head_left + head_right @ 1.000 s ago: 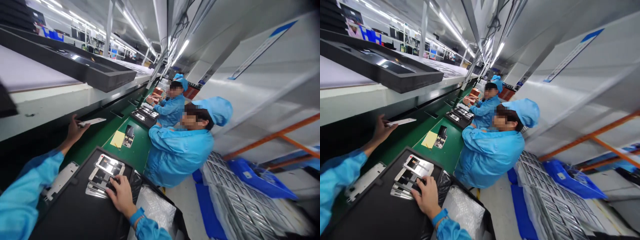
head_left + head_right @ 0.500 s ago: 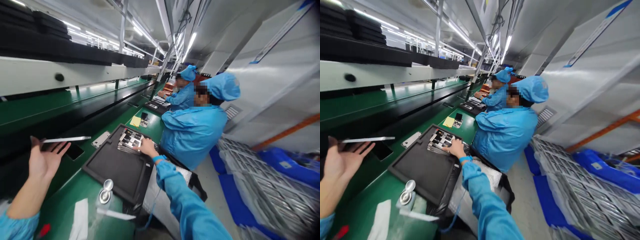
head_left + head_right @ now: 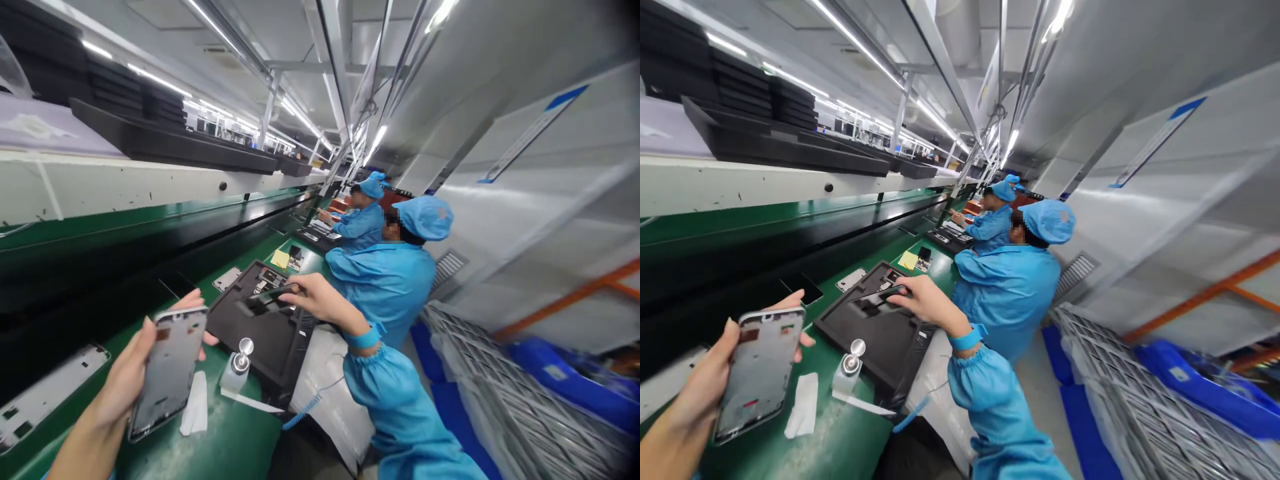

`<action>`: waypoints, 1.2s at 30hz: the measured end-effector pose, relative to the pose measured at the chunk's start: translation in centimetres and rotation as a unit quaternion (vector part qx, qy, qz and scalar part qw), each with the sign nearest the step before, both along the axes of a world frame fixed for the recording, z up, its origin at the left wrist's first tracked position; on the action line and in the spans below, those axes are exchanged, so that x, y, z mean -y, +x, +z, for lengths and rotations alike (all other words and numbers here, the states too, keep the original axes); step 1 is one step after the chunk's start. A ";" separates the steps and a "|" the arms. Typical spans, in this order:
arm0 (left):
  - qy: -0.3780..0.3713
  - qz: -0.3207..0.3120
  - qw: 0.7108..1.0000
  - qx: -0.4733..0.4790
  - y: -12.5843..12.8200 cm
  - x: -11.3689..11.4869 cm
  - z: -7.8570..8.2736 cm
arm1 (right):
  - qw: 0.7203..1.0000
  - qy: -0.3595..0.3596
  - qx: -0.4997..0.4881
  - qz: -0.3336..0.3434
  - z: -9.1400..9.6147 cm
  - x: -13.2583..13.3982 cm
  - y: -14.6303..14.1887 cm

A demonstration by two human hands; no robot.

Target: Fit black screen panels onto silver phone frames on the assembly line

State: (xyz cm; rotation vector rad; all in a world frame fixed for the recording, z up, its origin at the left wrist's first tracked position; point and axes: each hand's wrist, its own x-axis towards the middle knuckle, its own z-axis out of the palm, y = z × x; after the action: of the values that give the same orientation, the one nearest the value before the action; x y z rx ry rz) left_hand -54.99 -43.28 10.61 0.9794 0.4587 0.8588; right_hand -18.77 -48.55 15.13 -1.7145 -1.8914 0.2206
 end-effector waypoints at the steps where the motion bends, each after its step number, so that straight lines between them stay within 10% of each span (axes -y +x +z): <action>1: 0.026 -0.055 0.998 -0.002 0.0 0.6 -0.3 | 0.998 -0.005 -0.011 0.057 0.5 0.4 -1.3; 4: 0.072 -0.215 0.974 0.010 1.0 1.6 -1.4 | 0.980 0.024 -0.101 0.168 0.7 1.2 -5.7; 8: 0.055 -0.293 0.951 0.082 3.4 1.7 -3.3 | 0.922 0.191 -0.330 0.065 -1.5 1.0 -11.1; 14: 0.113 -0.232 0.963 0.074 4.9 2.0 -4.0 | 0.791 0.411 -0.439 -0.111 -5.2 -0.6 -15.0; 18: 0.293 -0.091 0.951 -0.014 5.0 2.0 -3.7 | 0.798 0.391 -0.432 -0.152 -5.3 -0.4 -16.0; 23: 0.527 0.016 0.847 -0.068 5.2 0.8 -4.6 | 0.785 0.357 -0.494 -0.113 -4.6 -0.3 -17.2; 30: 0.621 0.042 0.774 -0.116 4.5 0.2 -4.7 | 0.742 0.363 -0.561 -0.063 -3.6 -0.7 -17.6; 36: 0.623 0.045 0.769 -0.135 4.1 0.6 -4.3 | 0.736 0.388 -0.551 -0.064 -3.1 -1.0 -18.9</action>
State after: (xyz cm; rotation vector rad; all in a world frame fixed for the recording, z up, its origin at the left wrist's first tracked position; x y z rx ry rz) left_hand -50.87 -43.92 6.27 2.3552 0.1078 1.1086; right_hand -37.66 -47.53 12.00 -0.7595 -0.7444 0.2543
